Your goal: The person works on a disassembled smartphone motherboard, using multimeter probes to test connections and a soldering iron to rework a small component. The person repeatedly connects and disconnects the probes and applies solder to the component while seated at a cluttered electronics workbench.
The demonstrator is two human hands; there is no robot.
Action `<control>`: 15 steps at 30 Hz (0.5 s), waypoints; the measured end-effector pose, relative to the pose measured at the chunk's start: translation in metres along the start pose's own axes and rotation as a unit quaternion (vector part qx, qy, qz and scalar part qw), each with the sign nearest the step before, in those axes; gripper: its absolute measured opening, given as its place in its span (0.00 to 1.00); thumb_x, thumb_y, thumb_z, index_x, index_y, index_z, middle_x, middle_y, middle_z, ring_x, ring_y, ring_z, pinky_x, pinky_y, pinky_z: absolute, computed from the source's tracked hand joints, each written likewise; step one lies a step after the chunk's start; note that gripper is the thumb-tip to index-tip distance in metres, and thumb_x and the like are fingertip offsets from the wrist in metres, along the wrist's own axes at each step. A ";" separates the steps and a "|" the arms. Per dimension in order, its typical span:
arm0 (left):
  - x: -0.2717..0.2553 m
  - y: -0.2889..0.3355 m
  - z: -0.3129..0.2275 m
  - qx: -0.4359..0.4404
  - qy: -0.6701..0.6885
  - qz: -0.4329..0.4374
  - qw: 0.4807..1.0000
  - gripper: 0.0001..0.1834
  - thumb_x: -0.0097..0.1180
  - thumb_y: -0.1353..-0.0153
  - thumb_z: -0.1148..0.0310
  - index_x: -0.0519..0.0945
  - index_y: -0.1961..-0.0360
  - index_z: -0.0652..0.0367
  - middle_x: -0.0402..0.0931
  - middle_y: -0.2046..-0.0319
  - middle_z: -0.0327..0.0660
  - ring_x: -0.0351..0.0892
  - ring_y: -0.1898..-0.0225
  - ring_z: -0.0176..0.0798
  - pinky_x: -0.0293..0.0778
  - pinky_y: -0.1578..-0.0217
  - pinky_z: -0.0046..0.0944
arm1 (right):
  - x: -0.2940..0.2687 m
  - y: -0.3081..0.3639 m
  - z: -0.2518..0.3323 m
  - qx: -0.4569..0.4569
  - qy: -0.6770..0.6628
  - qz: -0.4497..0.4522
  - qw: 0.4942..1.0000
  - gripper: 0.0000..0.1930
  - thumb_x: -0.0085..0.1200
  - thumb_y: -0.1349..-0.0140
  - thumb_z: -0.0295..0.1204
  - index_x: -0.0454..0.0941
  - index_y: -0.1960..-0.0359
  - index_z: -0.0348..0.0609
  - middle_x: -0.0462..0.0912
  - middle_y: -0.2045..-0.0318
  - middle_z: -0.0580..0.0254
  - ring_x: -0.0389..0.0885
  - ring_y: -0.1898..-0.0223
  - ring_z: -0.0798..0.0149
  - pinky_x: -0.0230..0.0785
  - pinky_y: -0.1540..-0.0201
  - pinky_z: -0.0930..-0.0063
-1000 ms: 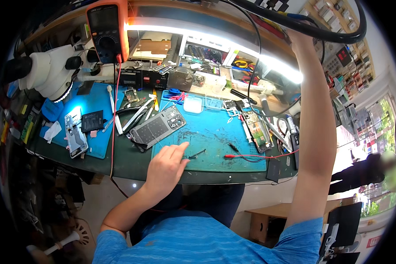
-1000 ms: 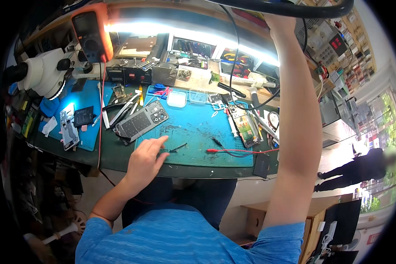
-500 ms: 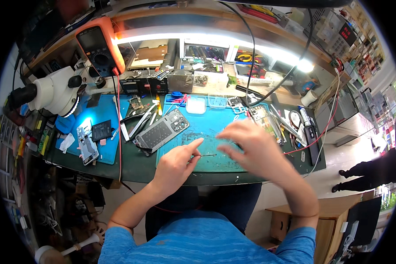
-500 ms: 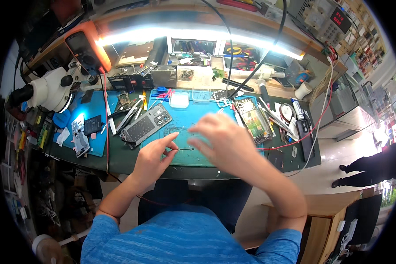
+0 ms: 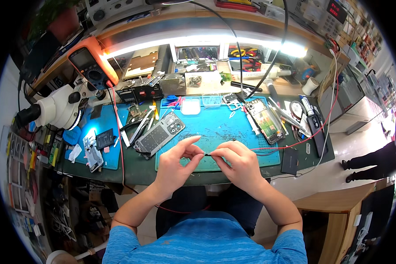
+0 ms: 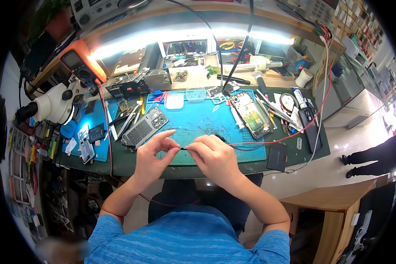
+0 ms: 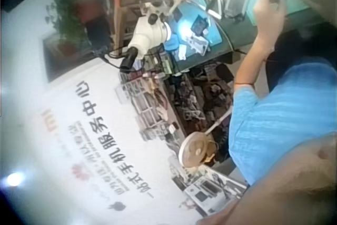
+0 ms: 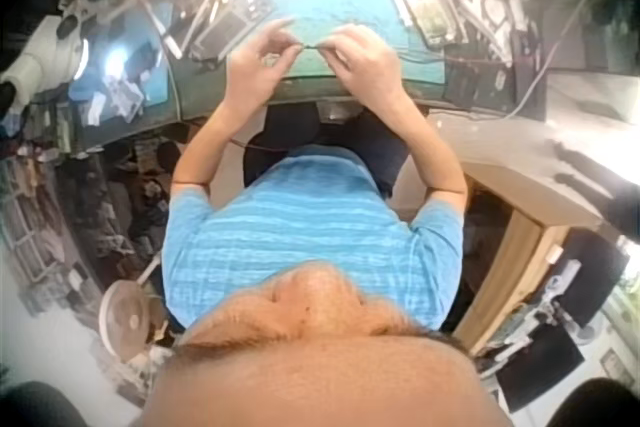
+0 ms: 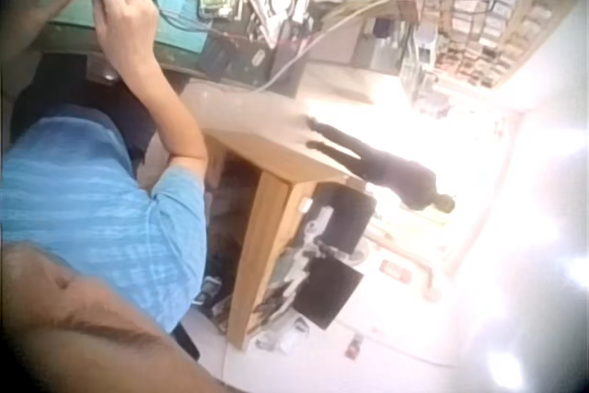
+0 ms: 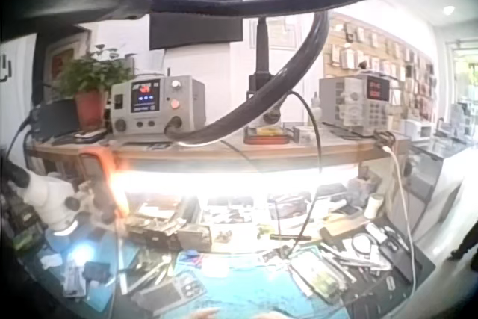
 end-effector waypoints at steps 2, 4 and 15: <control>0.002 -0.002 0.006 -0.039 0.046 0.006 0.998 0.28 0.68 0.32 0.83 0.79 0.30 0.63 0.90 0.56 0.44 0.89 0.55 0.31 0.87 0.51 0.36 | -0.001 0.003 0.000 -0.009 -0.001 -0.019 1.000 0.06 0.71 0.36 0.24 0.89 0.59 0.43 0.88 0.62 0.61 0.88 0.60 0.56 0.80 0.61 0.64; 0.004 -0.003 0.010 -0.065 0.076 0.020 0.995 0.28 0.68 0.31 0.83 0.78 0.30 0.63 0.90 0.55 0.45 0.89 0.54 0.32 0.87 0.49 0.36 | -0.002 0.002 -0.002 0.020 -0.033 -0.016 0.999 0.07 0.72 0.36 0.25 0.89 0.58 0.43 0.89 0.61 0.61 0.89 0.60 0.58 0.81 0.61 0.65; 0.010 -0.004 -0.007 0.005 -0.005 0.029 1.000 0.27 0.69 0.32 0.80 0.80 0.33 0.61 0.91 0.58 0.43 0.93 0.57 0.36 0.88 0.52 0.37 | 0.011 -0.005 -0.020 0.144 -0.149 0.077 0.975 0.06 0.68 0.33 0.29 0.87 0.62 0.41 0.90 0.67 0.59 0.91 0.66 0.60 0.83 0.64 0.67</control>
Point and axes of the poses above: each hand's wrist, its own y-axis away from the middle knuckle, its own x-axis out of the palm, z = x × y, the point moved 7 cm from there along -y, towards the middle knuckle
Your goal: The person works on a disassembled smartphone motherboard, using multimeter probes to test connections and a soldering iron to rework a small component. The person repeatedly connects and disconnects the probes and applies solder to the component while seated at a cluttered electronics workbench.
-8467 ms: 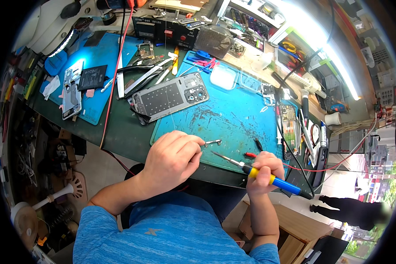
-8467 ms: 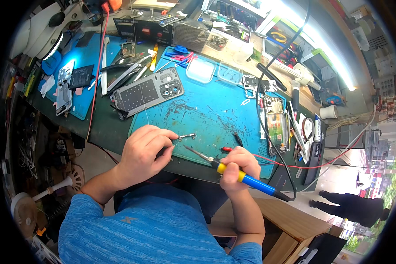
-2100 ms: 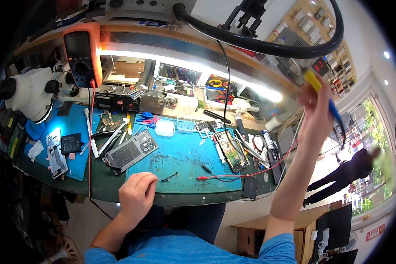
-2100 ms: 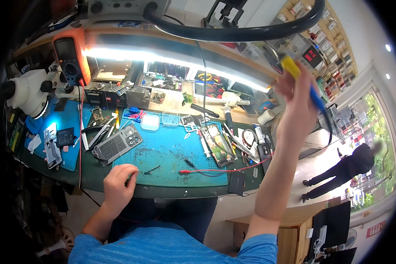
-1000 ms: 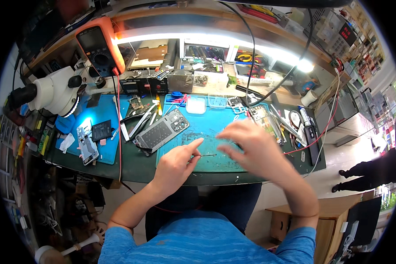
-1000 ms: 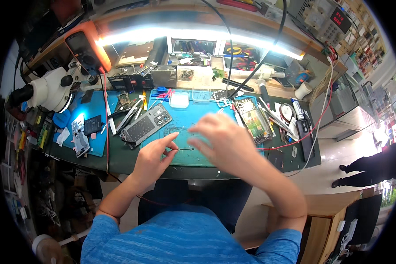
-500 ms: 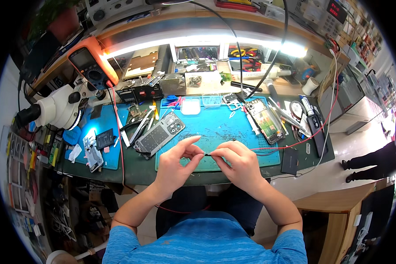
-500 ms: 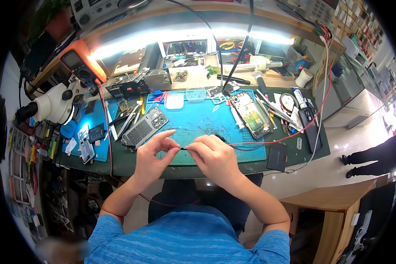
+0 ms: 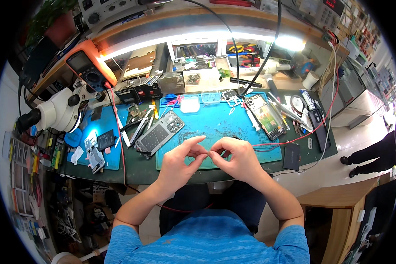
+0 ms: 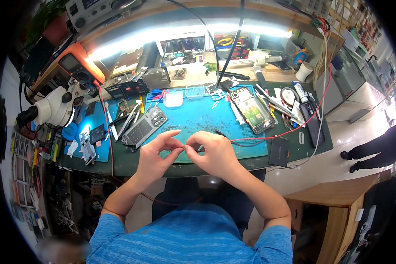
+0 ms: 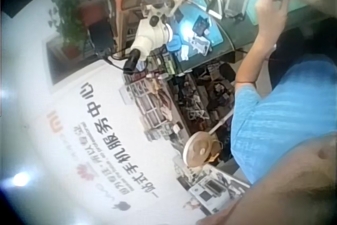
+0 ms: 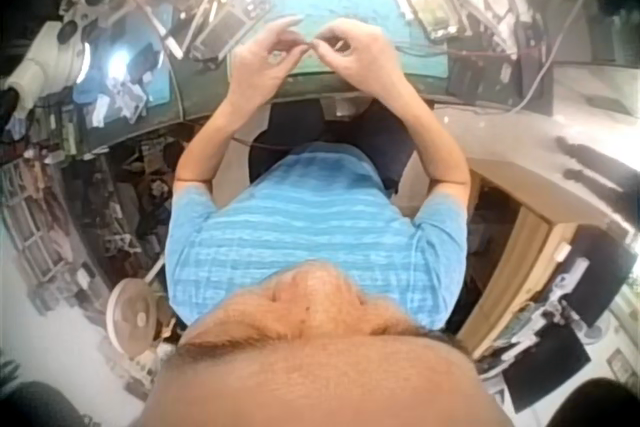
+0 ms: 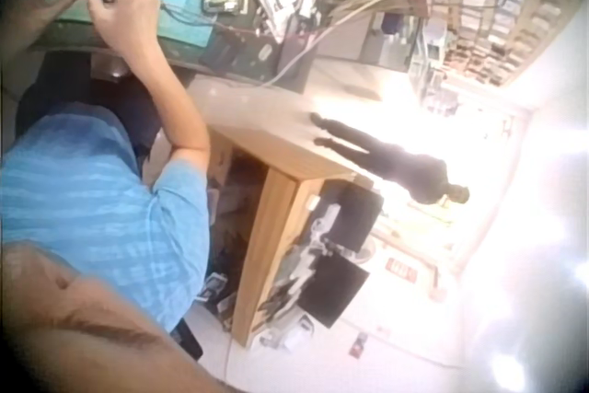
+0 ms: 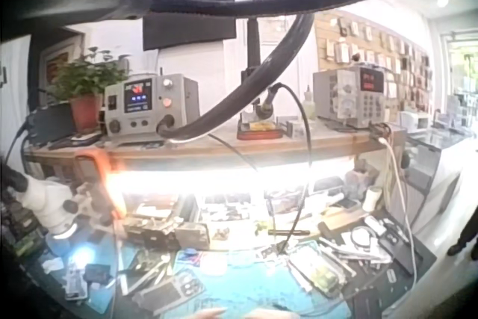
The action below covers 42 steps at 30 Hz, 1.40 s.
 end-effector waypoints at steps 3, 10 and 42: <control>-0.001 0.000 0.004 -0.021 -0.011 -0.002 1.000 0.27 0.70 0.32 0.80 0.80 0.33 0.62 0.91 0.58 0.43 0.92 0.57 0.36 0.88 0.52 0.37 | 0.001 0.003 -0.008 0.063 -0.043 -0.010 0.997 0.04 0.67 0.32 0.28 0.86 0.62 0.40 0.90 0.66 0.59 0.91 0.65 0.61 0.83 0.63 0.67; 0.003 0.002 0.032 -0.131 0.169 0.017 0.977 0.25 0.66 0.28 0.80 0.77 0.32 0.65 0.87 0.55 0.41 0.87 0.53 0.29 0.84 0.49 0.31 | 0.001 0.013 0.012 -0.196 0.146 -0.064 0.968 0.08 0.71 0.34 0.28 0.86 0.56 0.43 0.89 0.60 0.59 0.92 0.60 0.62 0.84 0.62 0.69; -0.009 0.026 -0.033 0.279 -0.112 -0.117 0.946 0.23 0.76 0.44 0.89 0.83 0.49 0.63 0.90 0.59 0.46 0.92 0.58 0.45 0.88 0.58 0.40 | 0.005 0.033 -0.029 0.040 -0.397 -0.034 0.916 0.09 0.59 0.22 0.22 0.85 0.45 0.35 0.87 0.53 0.62 0.89 0.57 0.72 0.80 0.57 0.81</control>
Point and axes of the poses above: each hand's wrist, its own y-axis away from the middle knuckle, its own x-axis out of the palm, z = x × y, the point moved 7 cm from there along -y, towards the middle knuckle
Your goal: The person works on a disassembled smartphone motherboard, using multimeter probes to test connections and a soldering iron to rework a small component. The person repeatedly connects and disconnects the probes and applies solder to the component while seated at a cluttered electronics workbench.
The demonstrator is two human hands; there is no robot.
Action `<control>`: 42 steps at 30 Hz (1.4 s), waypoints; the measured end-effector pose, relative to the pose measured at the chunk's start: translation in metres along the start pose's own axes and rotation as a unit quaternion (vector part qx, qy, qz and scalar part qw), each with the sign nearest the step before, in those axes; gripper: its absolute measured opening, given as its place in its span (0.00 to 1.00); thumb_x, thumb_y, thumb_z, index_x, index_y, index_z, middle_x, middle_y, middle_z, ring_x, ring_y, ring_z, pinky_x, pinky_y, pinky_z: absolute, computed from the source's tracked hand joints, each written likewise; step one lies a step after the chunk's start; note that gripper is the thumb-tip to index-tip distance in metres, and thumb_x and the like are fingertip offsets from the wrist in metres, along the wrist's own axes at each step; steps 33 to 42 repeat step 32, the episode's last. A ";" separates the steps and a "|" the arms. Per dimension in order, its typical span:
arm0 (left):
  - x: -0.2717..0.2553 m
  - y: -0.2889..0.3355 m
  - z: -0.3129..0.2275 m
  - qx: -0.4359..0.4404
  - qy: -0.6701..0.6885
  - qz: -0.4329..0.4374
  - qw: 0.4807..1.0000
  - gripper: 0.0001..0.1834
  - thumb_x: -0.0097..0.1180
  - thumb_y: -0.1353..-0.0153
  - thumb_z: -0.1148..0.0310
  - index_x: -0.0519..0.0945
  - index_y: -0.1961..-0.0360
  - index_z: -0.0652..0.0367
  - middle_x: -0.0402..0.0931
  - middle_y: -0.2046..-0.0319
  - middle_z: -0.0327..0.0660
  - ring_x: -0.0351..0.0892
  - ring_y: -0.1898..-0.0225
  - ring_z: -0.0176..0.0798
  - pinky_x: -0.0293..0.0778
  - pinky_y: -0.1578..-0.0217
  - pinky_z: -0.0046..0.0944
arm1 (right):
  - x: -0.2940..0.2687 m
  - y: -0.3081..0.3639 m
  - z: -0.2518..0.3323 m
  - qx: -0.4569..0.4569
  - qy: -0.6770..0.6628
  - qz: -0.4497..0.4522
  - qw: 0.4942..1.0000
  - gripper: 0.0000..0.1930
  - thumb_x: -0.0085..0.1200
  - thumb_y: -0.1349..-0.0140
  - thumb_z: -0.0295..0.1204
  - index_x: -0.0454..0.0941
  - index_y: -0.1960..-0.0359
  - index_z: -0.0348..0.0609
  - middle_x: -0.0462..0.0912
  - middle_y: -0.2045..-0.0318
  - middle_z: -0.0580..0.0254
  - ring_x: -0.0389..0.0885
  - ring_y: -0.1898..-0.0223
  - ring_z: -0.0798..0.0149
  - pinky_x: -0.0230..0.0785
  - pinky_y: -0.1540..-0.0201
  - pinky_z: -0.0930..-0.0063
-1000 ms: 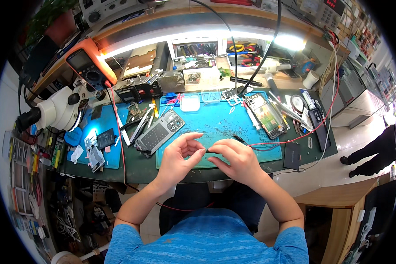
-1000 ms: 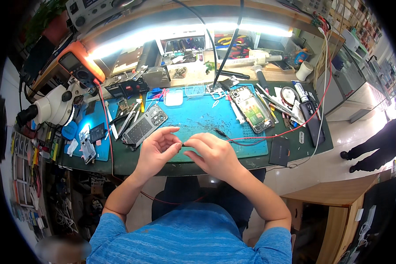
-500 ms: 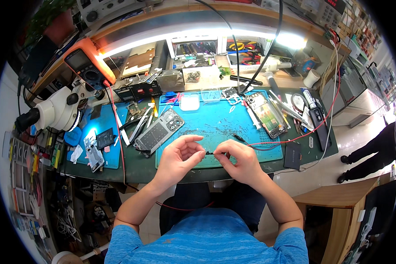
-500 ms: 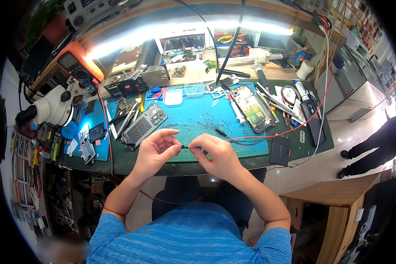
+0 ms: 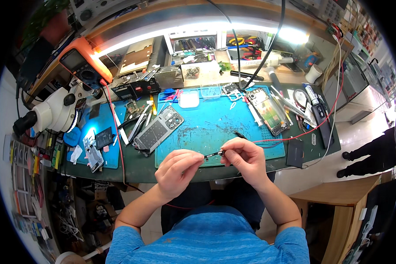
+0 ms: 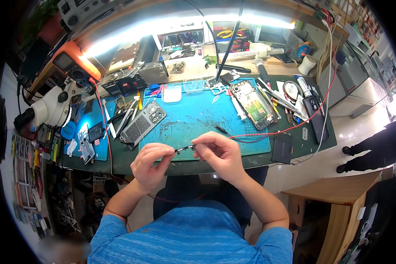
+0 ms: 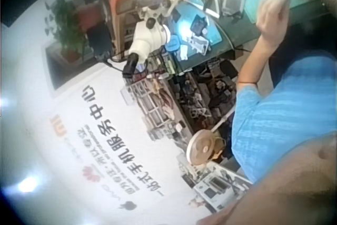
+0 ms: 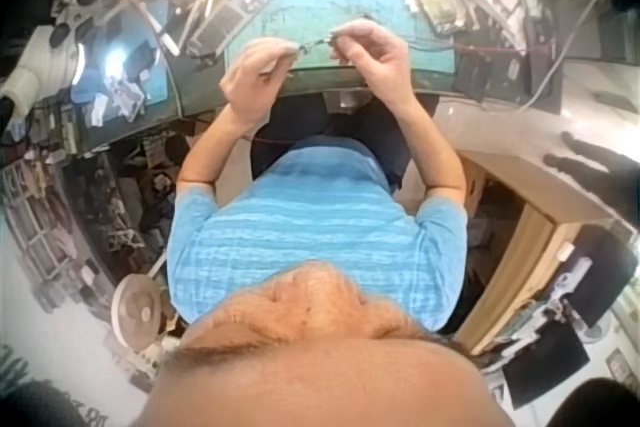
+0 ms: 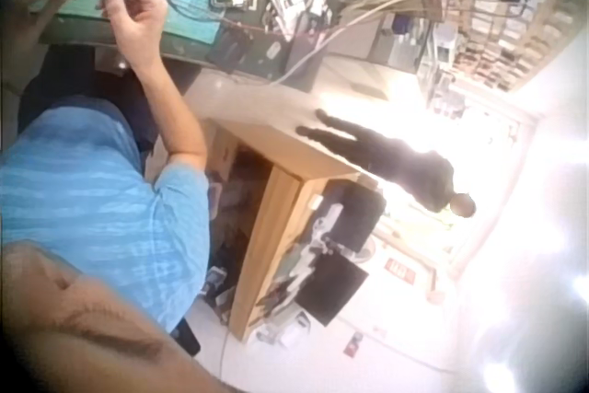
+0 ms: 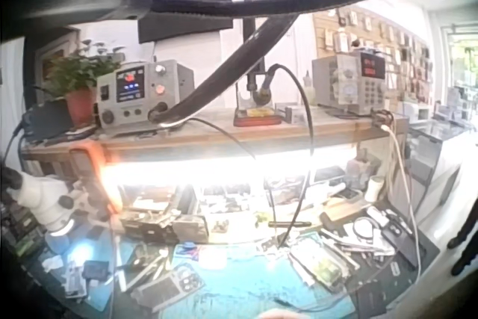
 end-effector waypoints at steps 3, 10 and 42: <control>-0.003 -0.003 0.003 -0.011 0.002 -0.001 1.000 0.21 0.78 0.44 0.85 0.85 0.50 0.64 0.90 0.59 0.44 0.92 0.58 0.45 0.88 0.58 0.39 | 0.002 -0.001 0.006 -0.015 0.014 0.007 1.000 0.09 0.60 0.22 0.21 0.86 0.46 0.34 0.87 0.54 0.62 0.89 0.58 0.73 0.80 0.57 0.81; -0.003 -0.005 0.006 -0.022 0.002 0.005 1.000 0.21 0.77 0.43 0.86 0.85 0.49 0.64 0.91 0.59 0.44 0.92 0.58 0.45 0.87 0.58 0.39 | 0.001 -0.004 0.003 -0.008 0.030 0.008 0.999 0.09 0.61 0.23 0.22 0.86 0.46 0.33 0.87 0.54 0.62 0.87 0.59 0.74 0.80 0.58 0.81; 0.147 0.000 0.017 -0.502 0.443 0.112 0.734 0.16 0.68 0.25 0.72 0.81 0.40 0.64 0.88 0.46 0.45 0.87 0.49 0.36 0.83 0.43 0.37 | -0.072 0.053 0.013 -0.001 0.069 -0.223 0.972 0.09 0.63 0.22 0.29 0.87 0.47 0.39 0.89 0.50 0.62 0.88 0.59 0.74 0.82 0.60 0.81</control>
Point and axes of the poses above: each hand's wrist, its own y-axis away from the middle knuckle, its own x-axis out of the palm, z = x × y, the point moved 7 cm from there along -y, towards the middle knuckle
